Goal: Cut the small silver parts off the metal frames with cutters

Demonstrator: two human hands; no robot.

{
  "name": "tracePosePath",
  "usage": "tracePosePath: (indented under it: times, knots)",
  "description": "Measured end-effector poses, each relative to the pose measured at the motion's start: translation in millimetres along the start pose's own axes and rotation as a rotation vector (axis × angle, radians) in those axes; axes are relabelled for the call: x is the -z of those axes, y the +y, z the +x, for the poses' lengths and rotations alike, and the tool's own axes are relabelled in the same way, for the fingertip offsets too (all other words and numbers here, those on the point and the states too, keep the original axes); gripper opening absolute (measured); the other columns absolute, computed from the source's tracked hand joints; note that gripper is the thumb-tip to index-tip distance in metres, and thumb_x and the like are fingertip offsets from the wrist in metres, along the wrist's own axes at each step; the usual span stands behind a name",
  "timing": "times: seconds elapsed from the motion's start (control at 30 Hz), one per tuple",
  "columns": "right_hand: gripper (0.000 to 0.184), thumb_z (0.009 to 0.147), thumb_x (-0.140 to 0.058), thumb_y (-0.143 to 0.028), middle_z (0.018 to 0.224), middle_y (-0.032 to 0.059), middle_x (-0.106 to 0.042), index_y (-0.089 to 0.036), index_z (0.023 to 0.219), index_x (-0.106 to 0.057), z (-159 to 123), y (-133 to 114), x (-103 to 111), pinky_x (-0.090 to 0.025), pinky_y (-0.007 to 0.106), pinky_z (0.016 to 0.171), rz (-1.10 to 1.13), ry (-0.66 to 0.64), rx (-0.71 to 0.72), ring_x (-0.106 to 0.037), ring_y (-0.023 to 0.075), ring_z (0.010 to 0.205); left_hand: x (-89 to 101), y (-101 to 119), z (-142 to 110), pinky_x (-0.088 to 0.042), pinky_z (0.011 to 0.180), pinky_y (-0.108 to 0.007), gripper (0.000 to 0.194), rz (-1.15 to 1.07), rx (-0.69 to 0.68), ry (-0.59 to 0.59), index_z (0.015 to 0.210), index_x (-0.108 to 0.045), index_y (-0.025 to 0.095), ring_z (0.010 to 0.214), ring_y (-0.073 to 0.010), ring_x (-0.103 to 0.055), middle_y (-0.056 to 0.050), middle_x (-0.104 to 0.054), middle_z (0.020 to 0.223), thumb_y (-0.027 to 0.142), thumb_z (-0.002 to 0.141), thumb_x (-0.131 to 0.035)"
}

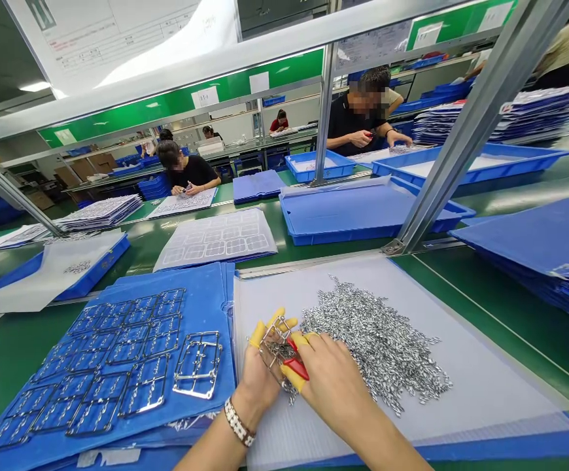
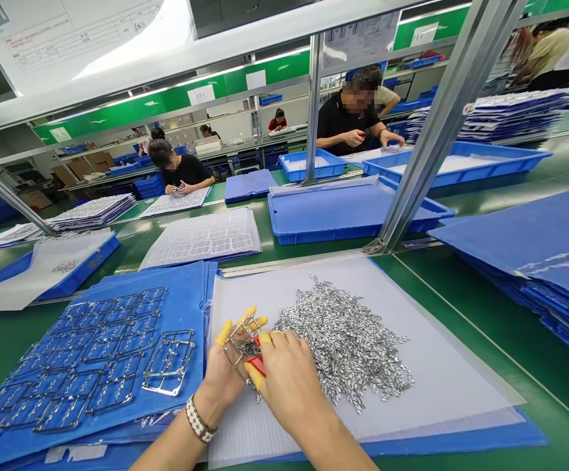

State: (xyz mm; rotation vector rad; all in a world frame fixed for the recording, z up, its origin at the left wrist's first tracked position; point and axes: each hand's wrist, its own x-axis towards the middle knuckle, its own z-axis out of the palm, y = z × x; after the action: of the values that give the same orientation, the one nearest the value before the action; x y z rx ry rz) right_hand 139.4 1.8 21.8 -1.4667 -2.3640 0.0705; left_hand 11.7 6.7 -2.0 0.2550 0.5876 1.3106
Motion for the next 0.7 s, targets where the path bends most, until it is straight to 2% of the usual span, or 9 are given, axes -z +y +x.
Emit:
tracePosePath:
  times: [0.1, 0.3, 0.7]
  knots:
    - [0.032, 0.076, -0.069, -0.034, 0.094, 0.0069, -0.067, -0.020, 0.104, -0.063, -0.3, -0.2, 2.4, -0.040, 0.038, 0.073, 0.004, -0.029, -0.002, -0.058, 0.0252, 0.087, 2.9, -1.4, 1.3, -0.039, 0.098, -0.042, 0.050, 0.036, -0.012, 0.015, 0.127, -0.056, 0.016, 0.107, -0.0282, -0.060, -0.013, -0.066, 0.115, 0.044, 0.087, -0.050]
    - [0.044, 0.076, -0.069, -0.035, 0.096, 0.0090, -0.068, -0.017, 0.116, -0.060, 0.9, 2.8, 2.6, -0.043, 0.039, 0.075, -0.014, -0.028, 0.026, -0.060, 0.0263, 0.089, 8.2, -4.5, 0.8, -0.042, 0.094, -0.039, 0.045, 0.129, -0.082, 0.049, 0.123, -0.060, 0.018, 0.102, -0.0251, -0.061, -0.011, -0.066, 0.116, 0.043, 0.087, -0.051]
    - [0.045, 0.081, -0.063, -0.037, 0.097, 0.0099, -0.067, -0.016, 0.120, -0.058, -1.6, 2.8, 6.2, -0.044, 0.041, 0.076, -0.026, -0.106, -0.003, -0.060, 0.0277, 0.092, 12.0, -8.0, 2.2, -0.044, 0.094, -0.041, 0.048, 0.198, -0.091, 0.079, 0.127, -0.057, 0.020, 0.105, -0.0262, -0.060, -0.011, -0.064, 0.120, 0.045, 0.086, -0.052]
